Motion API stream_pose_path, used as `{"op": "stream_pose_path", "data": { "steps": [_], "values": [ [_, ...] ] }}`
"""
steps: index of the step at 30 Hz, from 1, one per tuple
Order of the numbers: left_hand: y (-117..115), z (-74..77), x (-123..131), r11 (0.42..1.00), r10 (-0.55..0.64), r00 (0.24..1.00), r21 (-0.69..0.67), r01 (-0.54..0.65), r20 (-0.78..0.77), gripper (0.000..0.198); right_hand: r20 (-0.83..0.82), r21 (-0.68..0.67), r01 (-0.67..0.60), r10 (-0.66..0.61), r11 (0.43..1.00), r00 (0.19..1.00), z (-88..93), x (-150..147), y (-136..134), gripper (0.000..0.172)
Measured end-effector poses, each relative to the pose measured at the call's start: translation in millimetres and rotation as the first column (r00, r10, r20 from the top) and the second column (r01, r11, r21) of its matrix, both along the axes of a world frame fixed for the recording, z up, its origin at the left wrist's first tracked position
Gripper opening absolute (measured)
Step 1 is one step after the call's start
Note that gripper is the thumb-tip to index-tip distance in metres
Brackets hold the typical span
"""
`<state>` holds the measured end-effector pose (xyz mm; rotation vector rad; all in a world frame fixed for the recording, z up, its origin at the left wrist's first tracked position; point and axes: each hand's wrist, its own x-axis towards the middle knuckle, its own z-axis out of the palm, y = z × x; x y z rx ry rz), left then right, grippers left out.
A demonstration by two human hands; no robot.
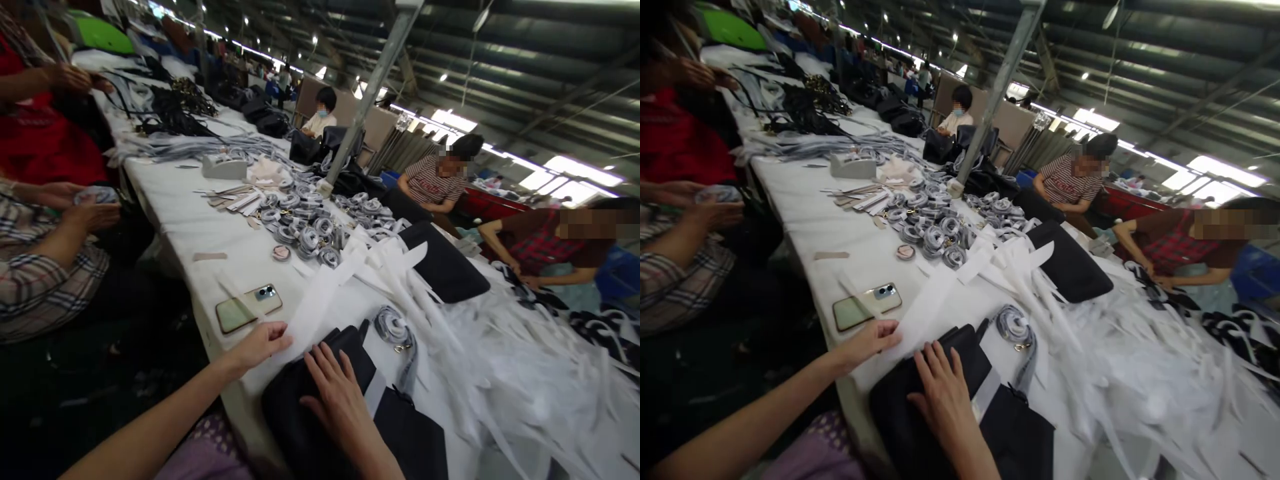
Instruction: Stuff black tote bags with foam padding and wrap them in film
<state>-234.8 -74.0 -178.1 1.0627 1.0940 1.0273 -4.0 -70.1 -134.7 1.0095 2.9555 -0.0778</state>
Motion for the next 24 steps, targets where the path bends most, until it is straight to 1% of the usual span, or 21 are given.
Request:
{"op": "stream_pose_path", "data": {
  "steps": [2, 3, 5, 8, 11, 12, 15, 19, 22, 24],
  "values": [
    [-13.7, -6.4, 0.1, 0.999, -0.010, 0.998, -0.040, 0.012, 0.055, 0.050, 0.035, -0.049, -0.021, 0.022, 0.999, 0.999, -0.6, -16.6, 10.9, 0.061],
    [-17.4, -9.3, 0.5, 0.999, -0.003, 0.998, -0.053, 0.007, 0.066, 0.050, 0.031, -0.043, -0.015, 0.016, 0.999, 0.999, -2.5, -21.6, 13.4, 0.058],
    [-20.5, -14.1, 1.5, 0.998, 0.028, 0.997, -0.063, -0.024, 0.067, 0.049, -0.009, 0.011, 0.002, -0.002, 1.000, 1.000, -6.9, -25.8, 12.9, 0.048],
    [-21.2, -19.9, 3.8, 0.997, 0.053, 0.997, -0.065, -0.050, 0.056, 0.046, -0.089, 0.104, -0.008, 0.018, 0.994, 0.996, -11.3, -23.4, 3.0, 0.028],
    [-23.0, -25.0, 7.4, 0.997, 0.050, 0.999, -0.066, -0.048, 0.020, 0.044, -0.161, 0.163, -0.002, 0.029, 0.987, 0.987, -12.4, -19.0, -9.7, 0.016],
    [-24.1, -26.4, 8.9, 0.997, 0.043, 0.999, -0.067, -0.043, 0.006, 0.043, -0.180, 0.174, 0.004, 0.028, 0.985, 0.983, -12.6, -18.1, -13.1, 0.016],
    [-27.5, -27.9, 12.9, 0.997, 0.027, 0.999, -0.068, -0.029, -0.030, 0.038, -0.219, 0.174, 0.009, 0.030, 0.985, 0.975, -13.3, -17.1, -18.8, 0.021],
    [-29.7, -22.7, 16.9, 0.997, 0.024, 0.996, -0.065, -0.030, -0.088, 0.032, -0.243, 0.156, 0.022, 0.017, 0.987, 0.970, -14.8, -17.4, -19.4, 0.028],
    [-28.9, -15.3, 18.6, 1.000, 0.002, 0.979, -0.017, -0.005, -0.206, 0.030, -0.253, 0.146, 0.027, 0.011, 0.989, 0.968, -16.6, -16.7, -19.2, 0.027],
    [-26.8, -11.2, 18.9, 0.999, -0.032, 0.952, 0.029, 0.042, -0.305, 0.030, -0.266, 0.148, 0.019, 0.021, 0.989, 0.964, -18.7, -15.8, -19.3, 0.024]
  ]
}}
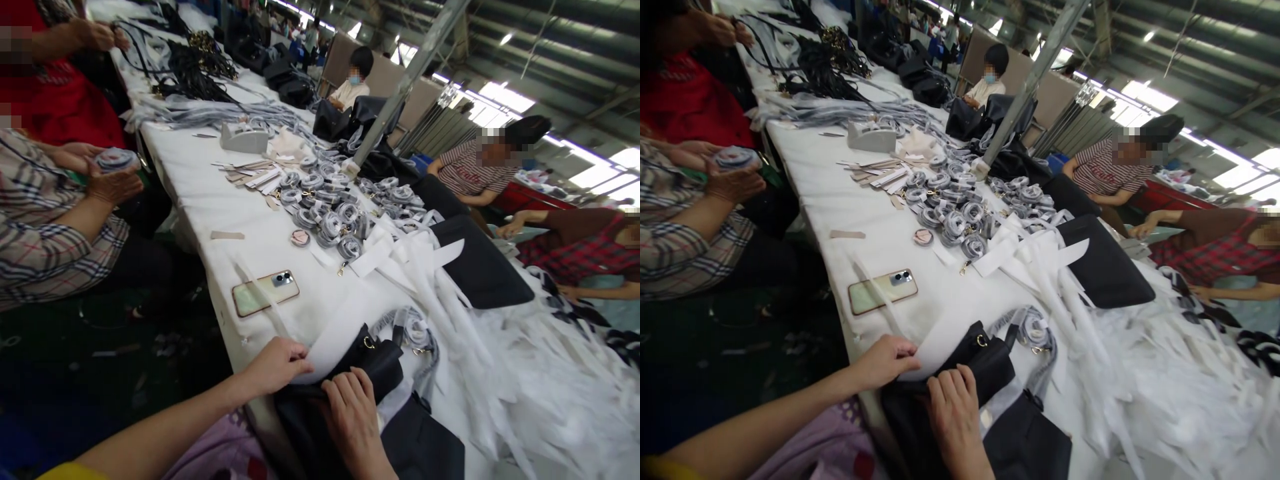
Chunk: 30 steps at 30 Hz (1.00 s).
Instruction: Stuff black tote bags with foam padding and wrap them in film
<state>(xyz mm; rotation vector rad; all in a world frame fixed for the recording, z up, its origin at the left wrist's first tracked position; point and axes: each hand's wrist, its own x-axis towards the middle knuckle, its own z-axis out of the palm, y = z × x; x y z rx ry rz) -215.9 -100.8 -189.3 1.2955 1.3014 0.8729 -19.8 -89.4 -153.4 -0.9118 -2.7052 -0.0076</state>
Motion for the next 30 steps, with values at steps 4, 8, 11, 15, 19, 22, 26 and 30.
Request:
{"op": "stream_pose_path", "data": {
  "steps": [4, 8, 11, 15, 19, 22, 26, 30],
  "values": [
    [8.5, 1.4, -3.5, 0.991, -0.125, 0.986, 0.031, 0.129, -0.113, 0.033, 0.000, 0.008, -0.003, 0.003, 1.000, 1.000, -6.1, 1.9, 0.5, 0.020],
    [16.5, -2.2, -9.4, 0.975, -0.217, 0.966, 0.015, 0.222, -0.138, 0.028, -0.027, 0.033, -0.012, 0.013, 0.999, 1.000, -9.7, 2.0, 2.2, 0.021],
    [16.6, -3.2, -8.3, 0.973, -0.227, 0.956, 0.001, 0.231, -0.184, 0.022, -0.060, 0.054, -0.027, 0.030, 0.998, 0.998, -8.3, 1.0, 2.9, 0.022],
    [11.3, -2.7, 0.6, 0.978, -0.206, 0.942, -0.012, 0.210, -0.266, 0.022, -0.067, 0.057, -0.028, 0.032, 0.998, 0.997, -4.8, -0.5, 2.1, 0.025],
    [7.0, -5.2, 8.5, 0.976, -0.205, 0.921, -0.003, 0.216, -0.332, 0.019, -0.035, 0.036, -0.039, 0.040, 0.999, 0.999, -8.8, -0.2, 0.5, 0.023],
    [5.2, -8.3, 12.5, 0.976, -0.207, 0.908, -0.008, 0.220, -0.364, 0.019, -0.010, 0.029, -0.051, 0.051, 0.998, 0.999, -13.7, 1.2, 1.4, 0.014],
    [2.0, -11.7, 15.8, 0.974, -0.208, 0.894, -0.006, 0.225, -0.397, 0.021, 0.060, 0.059, -0.083, 0.079, 0.995, 0.995, -7.4, 4.0, 14.4, 0.026],
    [-4.4, -17.6, 18.7, 0.973, -0.203, 0.868, 0.006, 0.231, -0.454, 0.027, 0.090, 0.135, -0.099, 0.087, 0.986, 0.992, 8.0, 9.8, 43.0, 0.049]
  ]
}}
